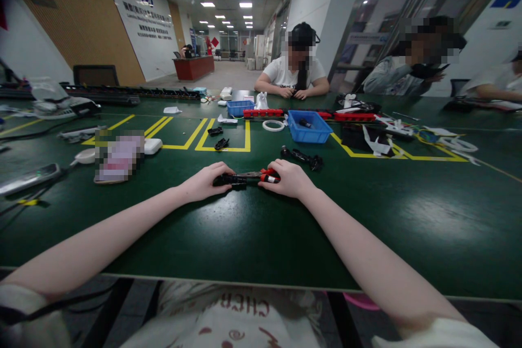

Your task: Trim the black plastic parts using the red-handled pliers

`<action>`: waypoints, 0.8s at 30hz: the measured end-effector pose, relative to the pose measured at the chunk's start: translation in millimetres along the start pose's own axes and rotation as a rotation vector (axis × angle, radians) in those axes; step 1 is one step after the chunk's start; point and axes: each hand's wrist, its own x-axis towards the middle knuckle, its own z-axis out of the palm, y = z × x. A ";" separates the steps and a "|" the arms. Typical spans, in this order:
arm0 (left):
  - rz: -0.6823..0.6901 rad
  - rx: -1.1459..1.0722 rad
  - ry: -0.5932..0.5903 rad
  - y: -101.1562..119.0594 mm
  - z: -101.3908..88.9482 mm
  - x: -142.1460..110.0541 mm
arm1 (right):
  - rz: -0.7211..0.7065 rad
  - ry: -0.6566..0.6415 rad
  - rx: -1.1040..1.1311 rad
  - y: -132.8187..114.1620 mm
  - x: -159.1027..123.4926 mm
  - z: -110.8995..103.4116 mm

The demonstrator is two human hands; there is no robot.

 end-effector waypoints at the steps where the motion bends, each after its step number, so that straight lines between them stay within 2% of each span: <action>1: -0.002 0.001 -0.005 0.4 -0.2 -0.1 | 0.001 -0.004 0.004 0.1 0.1 -0.2; 24: 0.021 0.093 -0.048 3.3 -1.3 -1.1 | -0.068 0.041 -0.038 -1.1 0.4 0.0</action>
